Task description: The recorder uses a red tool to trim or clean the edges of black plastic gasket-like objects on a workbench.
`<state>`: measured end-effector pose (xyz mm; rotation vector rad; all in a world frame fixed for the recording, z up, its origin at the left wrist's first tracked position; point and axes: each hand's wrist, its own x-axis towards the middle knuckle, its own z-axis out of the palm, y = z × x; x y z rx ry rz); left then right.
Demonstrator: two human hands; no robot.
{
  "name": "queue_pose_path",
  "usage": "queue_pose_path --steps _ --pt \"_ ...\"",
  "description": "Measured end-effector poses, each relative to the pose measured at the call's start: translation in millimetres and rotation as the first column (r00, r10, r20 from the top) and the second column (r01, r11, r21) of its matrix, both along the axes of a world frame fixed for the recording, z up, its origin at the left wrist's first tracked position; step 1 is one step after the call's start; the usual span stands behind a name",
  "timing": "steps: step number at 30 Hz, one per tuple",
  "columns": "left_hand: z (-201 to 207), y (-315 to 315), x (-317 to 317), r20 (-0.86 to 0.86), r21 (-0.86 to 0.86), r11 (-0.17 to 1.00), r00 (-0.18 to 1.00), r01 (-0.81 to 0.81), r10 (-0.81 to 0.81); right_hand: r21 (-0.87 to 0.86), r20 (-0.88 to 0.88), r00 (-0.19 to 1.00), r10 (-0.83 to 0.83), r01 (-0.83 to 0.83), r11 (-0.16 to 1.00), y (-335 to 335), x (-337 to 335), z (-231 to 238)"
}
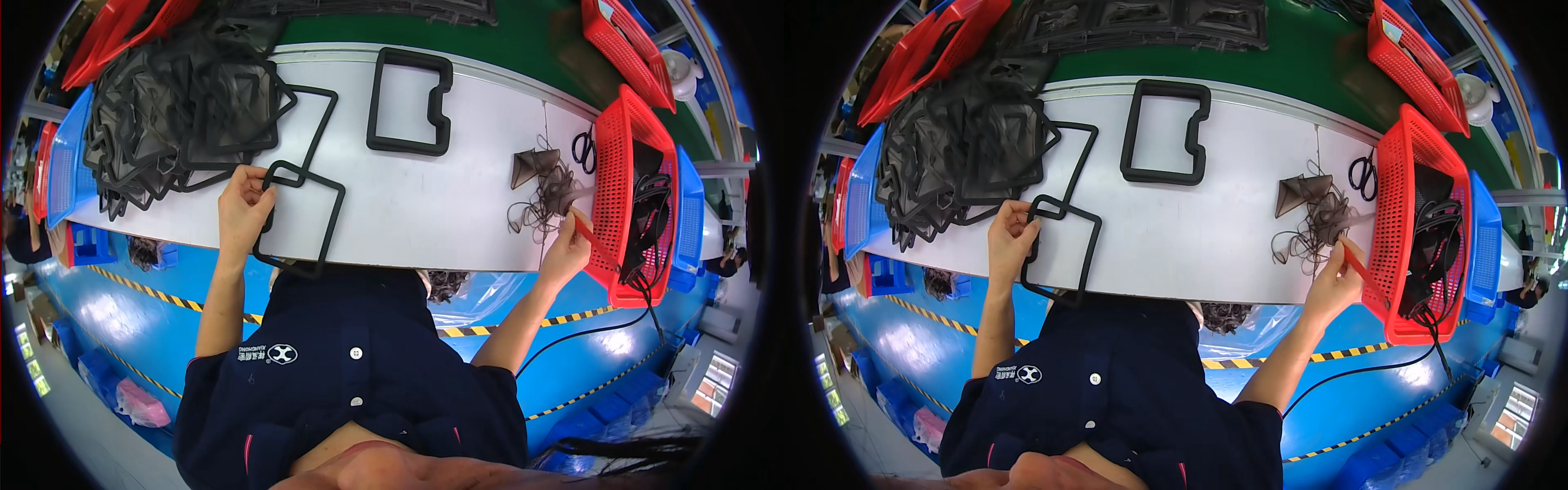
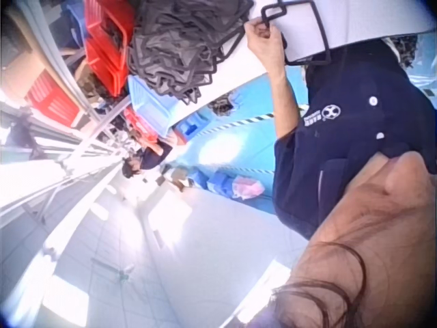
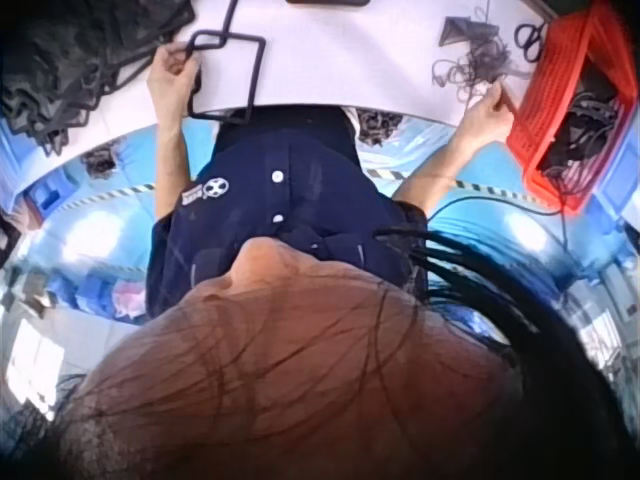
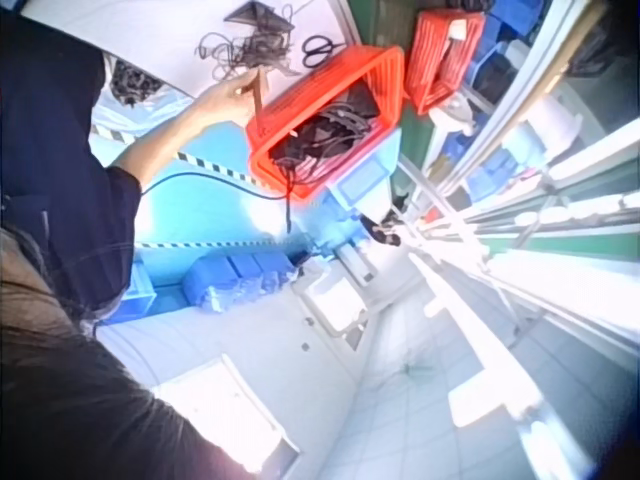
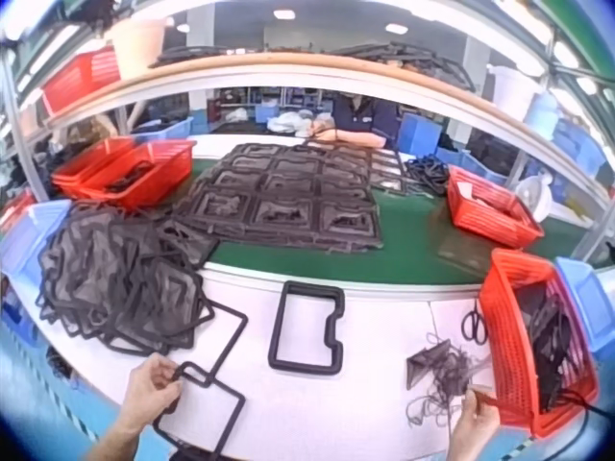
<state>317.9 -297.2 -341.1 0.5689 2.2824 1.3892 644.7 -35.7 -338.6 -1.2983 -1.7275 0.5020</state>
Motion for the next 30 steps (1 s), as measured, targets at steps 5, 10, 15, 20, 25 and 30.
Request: queue_pose_path --steps 5,10,15,20,25,30 --pt "19 8 8 0.148 0.154 0.986 0.986 0.06 -0.083 0.055 0.234 0.972 0.025 -0.039 0.998 -1 -5 7" --pt "75 7 41 -0.257 0.46 0.809 0.927 0.367 -0.274 0.111 -0.104 0.984 0.146 -0.134 0.985 -21 -38 30" --pt "58 -10 51 -0.524 0.087 0.766 0.684 0.637 -0.508 0.021 -0.554 0.707 0.439 -0.515 0.857 -58 -77 45" --pt "-4 -26 64 0.343 0.459 0.86 0.849 0.223 -0.403 -0.309 -0.811 0.472 0.346 -0.847 0.432 -88 -110 17" --pt "12 -9 56 0.752 0.454 0.891 0.543 -0.017 -0.373 -0.406 -0.853 0.457 0.253 -0.885 0.229 -111 -133 -8" --pt "0 2 42 0.706 0.388 0.912 0.593 0.131 -0.386 -0.41 -0.882 0.429 0.195 -0.903 0.131 -123 -151 -8"
